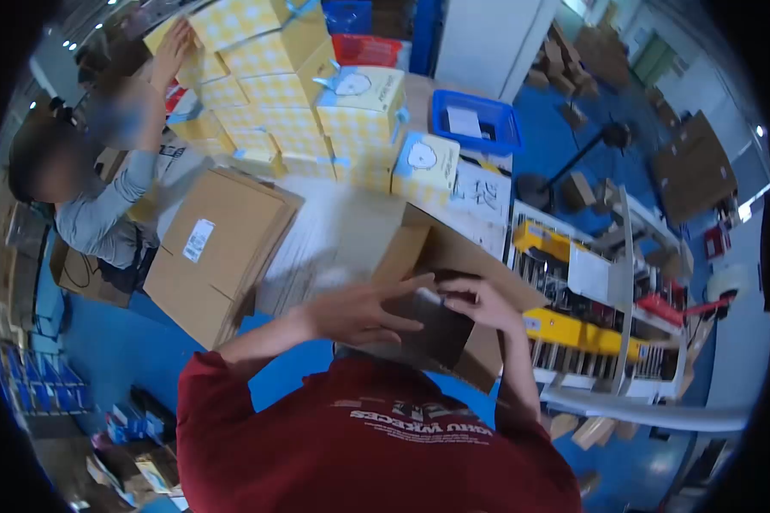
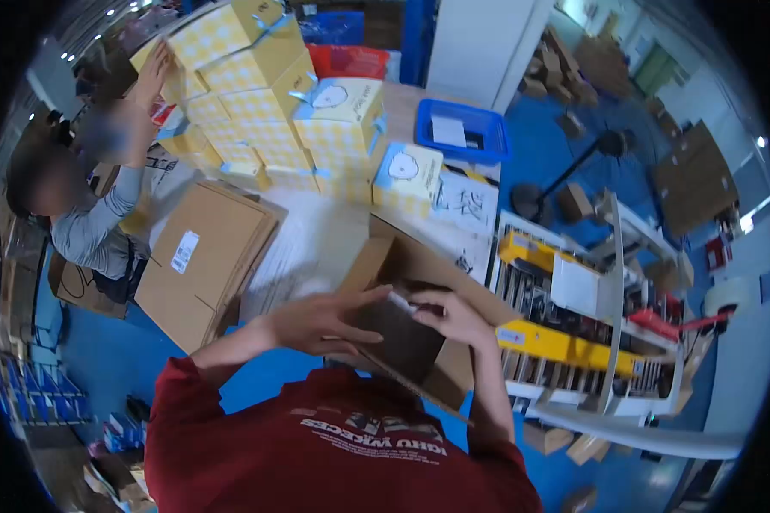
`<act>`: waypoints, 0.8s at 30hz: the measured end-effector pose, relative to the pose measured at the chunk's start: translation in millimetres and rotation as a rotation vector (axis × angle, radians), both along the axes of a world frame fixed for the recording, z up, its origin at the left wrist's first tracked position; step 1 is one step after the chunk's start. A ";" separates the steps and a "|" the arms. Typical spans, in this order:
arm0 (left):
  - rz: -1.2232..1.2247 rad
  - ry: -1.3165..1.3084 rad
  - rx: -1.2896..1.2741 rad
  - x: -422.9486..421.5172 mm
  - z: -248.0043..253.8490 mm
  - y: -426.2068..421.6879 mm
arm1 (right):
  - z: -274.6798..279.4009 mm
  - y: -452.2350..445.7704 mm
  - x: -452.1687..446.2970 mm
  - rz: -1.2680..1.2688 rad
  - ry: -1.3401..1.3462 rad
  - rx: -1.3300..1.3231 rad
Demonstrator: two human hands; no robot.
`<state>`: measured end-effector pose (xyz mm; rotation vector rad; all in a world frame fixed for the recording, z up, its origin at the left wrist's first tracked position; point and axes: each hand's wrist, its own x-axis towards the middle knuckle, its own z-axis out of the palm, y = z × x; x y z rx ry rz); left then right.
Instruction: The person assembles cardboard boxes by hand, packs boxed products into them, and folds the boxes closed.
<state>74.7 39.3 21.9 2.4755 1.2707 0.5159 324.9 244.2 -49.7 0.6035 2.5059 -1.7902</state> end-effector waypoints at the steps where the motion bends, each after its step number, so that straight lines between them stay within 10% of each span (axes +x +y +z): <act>1: -0.008 -0.175 -0.168 -3.0 2.4 3.4 | 0.1 0.4 0.9 -0.043 0.108 -0.161; 4: 0.197 -0.281 -0.468 -16.5 -3.2 31.7 | 35.2 -0.5 15.4 -0.089 0.572 -0.636; 6: 0.423 -0.193 -0.573 -20.0 -18.2 42.2 | 70.1 20.3 44.7 -0.128 0.685 -0.339; 7: 0.483 -0.175 -0.219 -22.7 -33.8 44.6 | 83.6 26.6 48.7 -0.138 0.722 -0.238; 9: 0.514 -0.152 0.127 -20.8 -60.8 39.8 | 80.6 -7.0 28.1 -0.307 0.326 0.624; 11: 0.795 -0.211 0.272 -22.5 -80.7 18.8 | 41.3 -53.6 43.4 0.089 0.025 0.996; 13: 0.951 -0.249 0.359 -33.4 -91.3 14.0 | -5.5 -69.6 90.0 0.309 0.452 1.466; 17: 0.893 -0.680 0.050 -33.1 -126.2 -14.6 | 14.2 -99.9 119.8 0.329 0.250 0.931; 20: 0.416 -2.036 -0.608 -61.6 -170.9 -5.0 | -32.4 -67.7 101.8 0.199 0.347 1.032; 24: 0.737 -1.733 -0.675 -82.5 -217.7 -13.3 | -59.1 30.7 41.1 -0.289 0.669 0.873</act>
